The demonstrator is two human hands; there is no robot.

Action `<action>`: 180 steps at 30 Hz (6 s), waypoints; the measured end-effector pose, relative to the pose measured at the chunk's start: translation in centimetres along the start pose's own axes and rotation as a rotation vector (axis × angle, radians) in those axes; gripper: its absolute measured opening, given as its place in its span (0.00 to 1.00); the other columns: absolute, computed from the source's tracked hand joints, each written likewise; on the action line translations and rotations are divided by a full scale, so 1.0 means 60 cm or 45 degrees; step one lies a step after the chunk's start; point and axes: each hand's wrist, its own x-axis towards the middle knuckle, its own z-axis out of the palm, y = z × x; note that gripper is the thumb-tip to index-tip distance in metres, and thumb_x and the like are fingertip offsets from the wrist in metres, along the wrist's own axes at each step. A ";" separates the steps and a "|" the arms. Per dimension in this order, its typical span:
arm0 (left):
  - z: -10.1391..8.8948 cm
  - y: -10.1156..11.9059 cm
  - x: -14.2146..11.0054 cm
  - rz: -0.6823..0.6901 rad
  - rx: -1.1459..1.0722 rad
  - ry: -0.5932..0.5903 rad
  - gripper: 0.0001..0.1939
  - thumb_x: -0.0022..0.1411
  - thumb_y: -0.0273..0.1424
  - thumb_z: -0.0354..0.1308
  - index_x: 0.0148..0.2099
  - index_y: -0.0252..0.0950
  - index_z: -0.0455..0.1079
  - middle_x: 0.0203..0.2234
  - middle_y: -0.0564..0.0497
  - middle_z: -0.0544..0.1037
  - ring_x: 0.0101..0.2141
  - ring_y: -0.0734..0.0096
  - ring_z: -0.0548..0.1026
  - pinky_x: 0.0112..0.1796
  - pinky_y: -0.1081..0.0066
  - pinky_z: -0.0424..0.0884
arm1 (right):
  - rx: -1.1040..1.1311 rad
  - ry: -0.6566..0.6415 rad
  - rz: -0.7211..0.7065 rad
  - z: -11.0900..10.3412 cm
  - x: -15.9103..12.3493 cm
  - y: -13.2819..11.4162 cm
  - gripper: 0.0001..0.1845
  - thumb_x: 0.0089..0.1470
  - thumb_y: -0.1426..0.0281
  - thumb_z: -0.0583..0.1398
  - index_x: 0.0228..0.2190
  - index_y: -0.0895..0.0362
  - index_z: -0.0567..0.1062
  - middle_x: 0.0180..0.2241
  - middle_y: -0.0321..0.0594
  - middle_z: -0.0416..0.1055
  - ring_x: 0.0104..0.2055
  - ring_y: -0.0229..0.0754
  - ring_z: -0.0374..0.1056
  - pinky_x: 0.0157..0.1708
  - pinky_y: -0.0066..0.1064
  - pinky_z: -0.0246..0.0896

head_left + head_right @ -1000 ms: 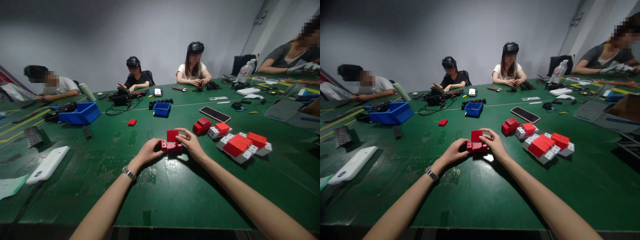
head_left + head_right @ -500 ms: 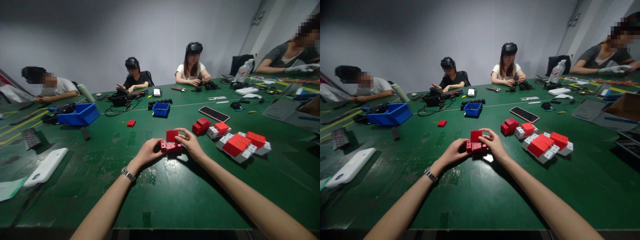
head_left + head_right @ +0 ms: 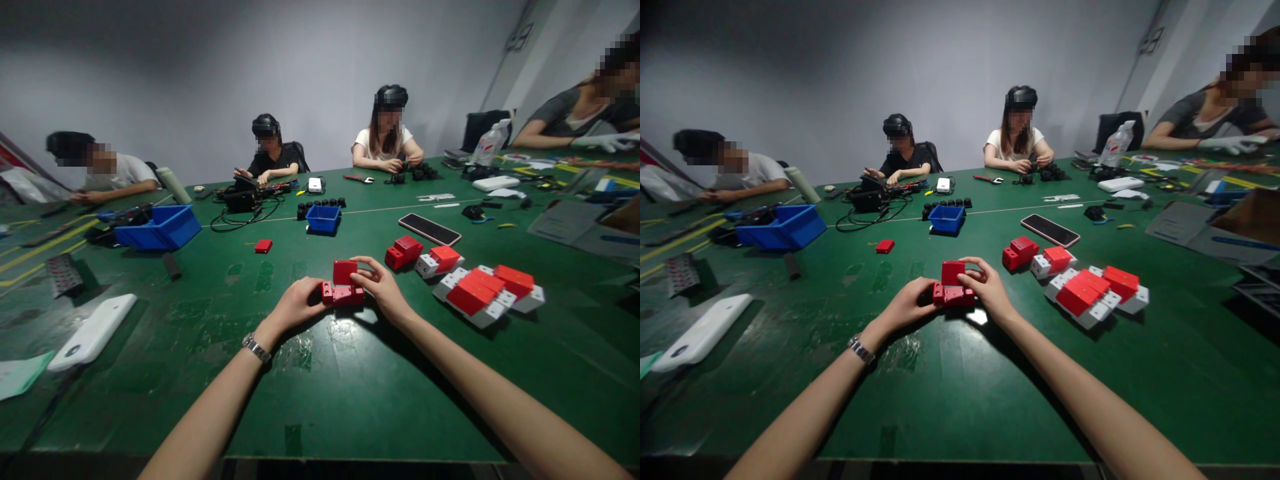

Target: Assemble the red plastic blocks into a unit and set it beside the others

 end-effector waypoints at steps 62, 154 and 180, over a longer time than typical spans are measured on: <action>0.001 -0.006 0.000 -0.029 0.016 0.021 0.18 0.58 0.39 0.56 0.48 0.36 0.65 0.39 0.46 0.74 0.39 0.64 0.71 0.40 0.64 0.67 | -0.065 -0.049 -0.036 0.001 -0.004 -0.010 0.20 0.43 0.65 0.64 0.41 0.52 0.68 0.34 0.36 0.75 0.37 0.43 0.72 0.34 0.32 0.68; -0.004 0.000 0.001 -0.025 0.001 -0.013 0.19 0.58 0.40 0.55 0.48 0.36 0.65 0.40 0.44 0.74 0.40 0.63 0.71 0.41 0.62 0.67 | -0.064 -0.084 -0.044 0.001 -0.004 -0.005 0.19 0.44 0.65 0.64 0.39 0.53 0.68 0.37 0.38 0.75 0.41 0.45 0.72 0.39 0.36 0.68; -0.003 -0.001 0.001 0.001 0.028 -0.021 0.18 0.59 0.40 0.54 0.48 0.35 0.64 0.40 0.46 0.73 0.39 0.65 0.71 0.40 0.64 0.67 | -0.080 -0.136 -0.079 -0.001 -0.003 -0.002 0.17 0.46 0.68 0.63 0.39 0.52 0.67 0.40 0.38 0.75 0.43 0.43 0.71 0.39 0.33 0.66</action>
